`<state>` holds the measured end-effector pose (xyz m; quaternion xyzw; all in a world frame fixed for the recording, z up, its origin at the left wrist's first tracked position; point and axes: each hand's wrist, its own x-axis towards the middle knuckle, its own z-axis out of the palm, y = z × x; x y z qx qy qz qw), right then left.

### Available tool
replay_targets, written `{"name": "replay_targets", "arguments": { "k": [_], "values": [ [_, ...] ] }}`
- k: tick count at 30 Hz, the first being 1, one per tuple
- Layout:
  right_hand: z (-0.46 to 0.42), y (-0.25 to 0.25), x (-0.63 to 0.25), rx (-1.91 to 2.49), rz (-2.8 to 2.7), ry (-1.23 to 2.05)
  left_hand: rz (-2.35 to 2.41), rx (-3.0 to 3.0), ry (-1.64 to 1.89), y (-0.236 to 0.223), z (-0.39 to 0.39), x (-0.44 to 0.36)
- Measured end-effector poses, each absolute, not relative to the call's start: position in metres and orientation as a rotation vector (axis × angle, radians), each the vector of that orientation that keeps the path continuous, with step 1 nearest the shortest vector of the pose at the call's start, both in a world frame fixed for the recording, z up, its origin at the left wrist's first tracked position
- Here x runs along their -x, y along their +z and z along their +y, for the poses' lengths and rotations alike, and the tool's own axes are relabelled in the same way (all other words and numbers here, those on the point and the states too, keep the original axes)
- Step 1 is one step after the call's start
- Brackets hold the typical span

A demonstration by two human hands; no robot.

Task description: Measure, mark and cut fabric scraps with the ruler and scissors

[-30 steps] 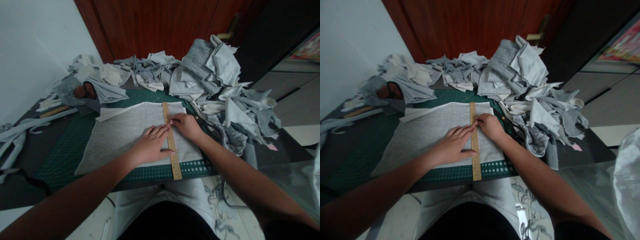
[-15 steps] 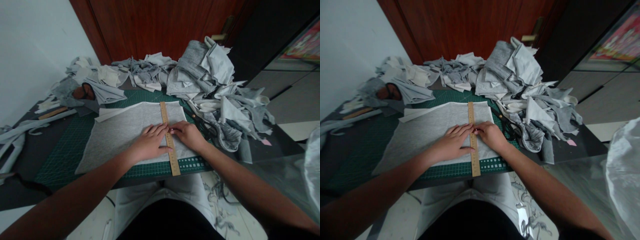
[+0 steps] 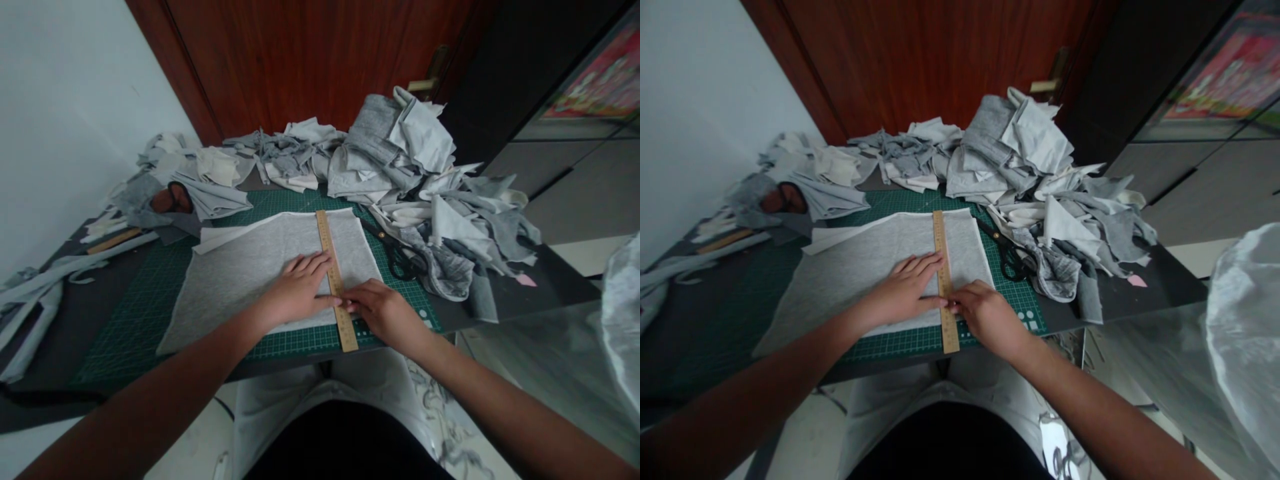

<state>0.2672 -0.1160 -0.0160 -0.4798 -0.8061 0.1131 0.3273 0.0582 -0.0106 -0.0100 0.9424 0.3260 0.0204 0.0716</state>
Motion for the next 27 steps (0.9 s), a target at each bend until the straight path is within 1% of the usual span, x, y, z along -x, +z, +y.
{"name": "replay_targets", "arguments": {
  "k": [6, 11, 19, 24, 27],
  "values": [
    [-0.14, -0.013, -0.266, 1.287, -2.13, 0.386, 0.95, -2.838, 0.116, -0.011, -0.01, -0.057],
    [-0.153, -0.012, -0.266, 1.273, -2.146, 0.345, 0.929, -2.844, 0.144, -0.01, -0.01, -0.058],
    [-0.168, -0.011, -0.265, 1.266, -2.151, 0.397, 0.948, -2.822, 0.074, -0.007, -0.01, -0.059],
    [-0.176, -0.015, -0.269, 1.346, -2.05, 0.3, 0.927, -2.814, 0.136, -0.005, -0.012, -0.057],
    [-0.186, -0.007, -0.288, 1.466, -1.88, 0.171, 0.882, -2.807, 0.192, -0.002, -0.012, -0.053]
  ]
}}
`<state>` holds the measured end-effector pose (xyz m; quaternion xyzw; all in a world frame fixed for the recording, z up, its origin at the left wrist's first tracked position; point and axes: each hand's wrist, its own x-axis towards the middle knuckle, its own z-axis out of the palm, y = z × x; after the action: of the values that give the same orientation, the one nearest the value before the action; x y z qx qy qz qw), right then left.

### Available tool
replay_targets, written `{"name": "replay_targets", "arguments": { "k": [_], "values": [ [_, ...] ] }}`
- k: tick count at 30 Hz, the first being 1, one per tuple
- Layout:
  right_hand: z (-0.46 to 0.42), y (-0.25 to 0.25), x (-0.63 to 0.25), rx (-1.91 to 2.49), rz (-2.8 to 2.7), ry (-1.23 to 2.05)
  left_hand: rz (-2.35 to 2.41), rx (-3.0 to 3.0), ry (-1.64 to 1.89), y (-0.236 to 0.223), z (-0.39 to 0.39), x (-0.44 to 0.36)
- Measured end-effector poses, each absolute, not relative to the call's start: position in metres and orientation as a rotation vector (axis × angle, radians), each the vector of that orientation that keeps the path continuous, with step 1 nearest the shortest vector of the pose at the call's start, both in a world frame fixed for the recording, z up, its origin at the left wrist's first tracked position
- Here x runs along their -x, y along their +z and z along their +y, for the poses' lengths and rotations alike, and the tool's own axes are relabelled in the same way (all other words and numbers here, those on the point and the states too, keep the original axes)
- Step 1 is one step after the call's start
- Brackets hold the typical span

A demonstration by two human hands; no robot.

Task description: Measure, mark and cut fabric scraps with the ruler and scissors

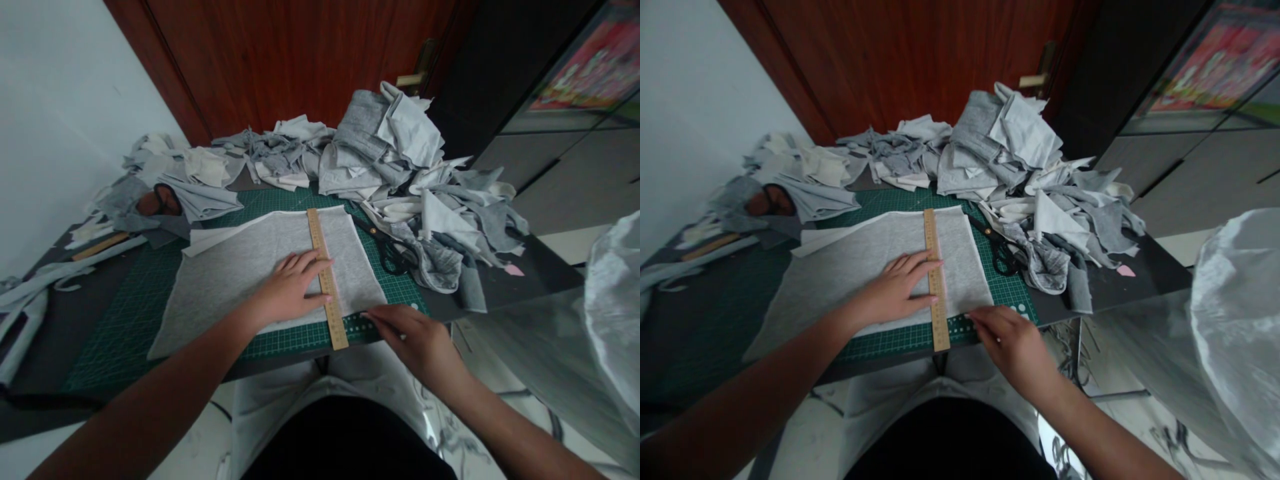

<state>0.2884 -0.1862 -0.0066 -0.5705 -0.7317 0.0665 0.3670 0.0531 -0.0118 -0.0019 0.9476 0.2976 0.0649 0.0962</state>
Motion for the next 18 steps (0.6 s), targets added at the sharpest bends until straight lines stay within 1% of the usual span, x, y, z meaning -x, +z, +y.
{"name": "replay_targets", "arguments": {
  "k": [4, 6, 10, 15, 18],
  "values": [
    [-0.205, 0.012, -0.346, 1.883, -1.405, -0.237, 0.842, -2.751, 0.221, 0.003, -0.005, -0.04],
    [-0.211, 0.014, -0.382, 2.087, -1.131, -0.381, 0.879, -2.706, 0.228, 0.005, 0.001, -0.03],
    [-0.213, -0.002, -0.442, 2.279, -0.984, -0.416, 0.999, -2.667, 0.248, 0.005, 0.016, -0.008],
    [-0.201, -0.033, -0.483, 2.33, -0.962, -0.274, 1.033, -2.687, 0.261, 0.003, 0.023, 0.009],
    [-0.19, -0.048, -0.505, 2.317, -0.943, -0.301, 1.067, -2.721, 0.287, 0.008, 0.011, 0.007]
  ]
}}
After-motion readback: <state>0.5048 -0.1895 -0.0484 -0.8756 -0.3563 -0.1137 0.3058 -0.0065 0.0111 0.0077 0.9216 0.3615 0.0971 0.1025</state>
